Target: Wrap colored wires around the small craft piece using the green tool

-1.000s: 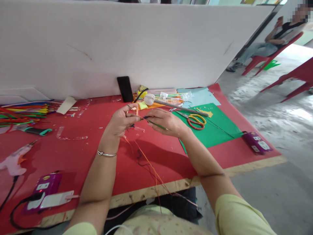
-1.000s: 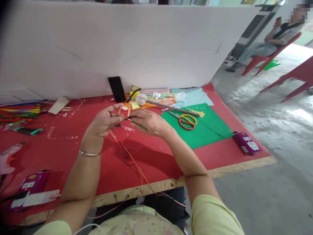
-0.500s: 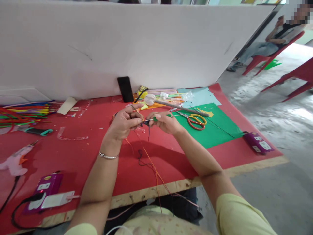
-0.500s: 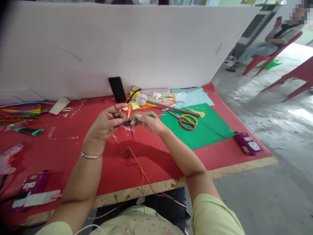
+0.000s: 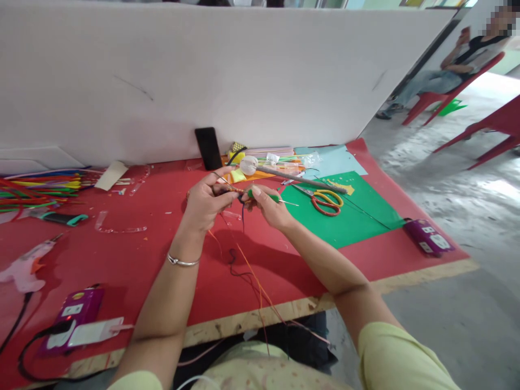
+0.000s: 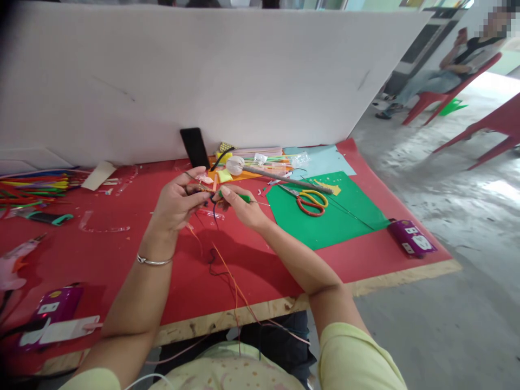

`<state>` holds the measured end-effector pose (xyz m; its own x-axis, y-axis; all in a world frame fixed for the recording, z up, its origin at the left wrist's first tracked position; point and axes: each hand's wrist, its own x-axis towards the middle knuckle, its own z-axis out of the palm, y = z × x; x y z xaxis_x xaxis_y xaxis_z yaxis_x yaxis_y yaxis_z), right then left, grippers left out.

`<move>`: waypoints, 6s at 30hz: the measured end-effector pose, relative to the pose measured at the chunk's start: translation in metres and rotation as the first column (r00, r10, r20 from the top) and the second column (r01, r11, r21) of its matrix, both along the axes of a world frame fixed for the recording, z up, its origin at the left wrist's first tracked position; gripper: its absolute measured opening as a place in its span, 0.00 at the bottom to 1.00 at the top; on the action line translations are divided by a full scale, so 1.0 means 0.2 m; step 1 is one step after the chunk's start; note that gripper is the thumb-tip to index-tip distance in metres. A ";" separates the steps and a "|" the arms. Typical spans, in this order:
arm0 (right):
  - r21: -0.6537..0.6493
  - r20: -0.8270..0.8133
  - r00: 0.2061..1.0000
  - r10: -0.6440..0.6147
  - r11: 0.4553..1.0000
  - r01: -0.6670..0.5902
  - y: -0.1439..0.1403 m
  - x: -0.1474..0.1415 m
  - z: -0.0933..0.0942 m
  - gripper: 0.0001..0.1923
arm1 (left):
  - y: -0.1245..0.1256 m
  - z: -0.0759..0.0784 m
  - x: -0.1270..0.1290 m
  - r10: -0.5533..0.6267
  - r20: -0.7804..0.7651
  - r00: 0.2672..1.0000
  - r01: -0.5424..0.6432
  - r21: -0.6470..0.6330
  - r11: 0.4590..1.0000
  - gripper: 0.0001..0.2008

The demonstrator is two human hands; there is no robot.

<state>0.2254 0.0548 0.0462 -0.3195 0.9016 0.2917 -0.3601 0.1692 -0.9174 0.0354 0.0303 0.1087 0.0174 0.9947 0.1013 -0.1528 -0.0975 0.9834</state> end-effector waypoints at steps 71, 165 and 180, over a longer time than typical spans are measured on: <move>0.687 0.369 0.915 -0.165 0.712 -0.149 0.02 0.20 0.21 0.17 | 0.02 0.01 -0.11 -0.182 0.205 0.962 0.221 -0.186 0.957 0.22; 0.643 0.095 0.864 -0.494 0.693 0.326 0.03 0.04 0.02 0.21 | 0.00 -0.15 0.16 0.356 0.011 0.935 -0.343 0.293 0.893 0.22; 0.420 0.007 0.927 -0.375 0.842 0.337 -0.01 -0.02 -0.01 0.26 | -0.03 -0.03 0.19 0.152 0.412 0.898 -0.092 -0.163 0.982 0.22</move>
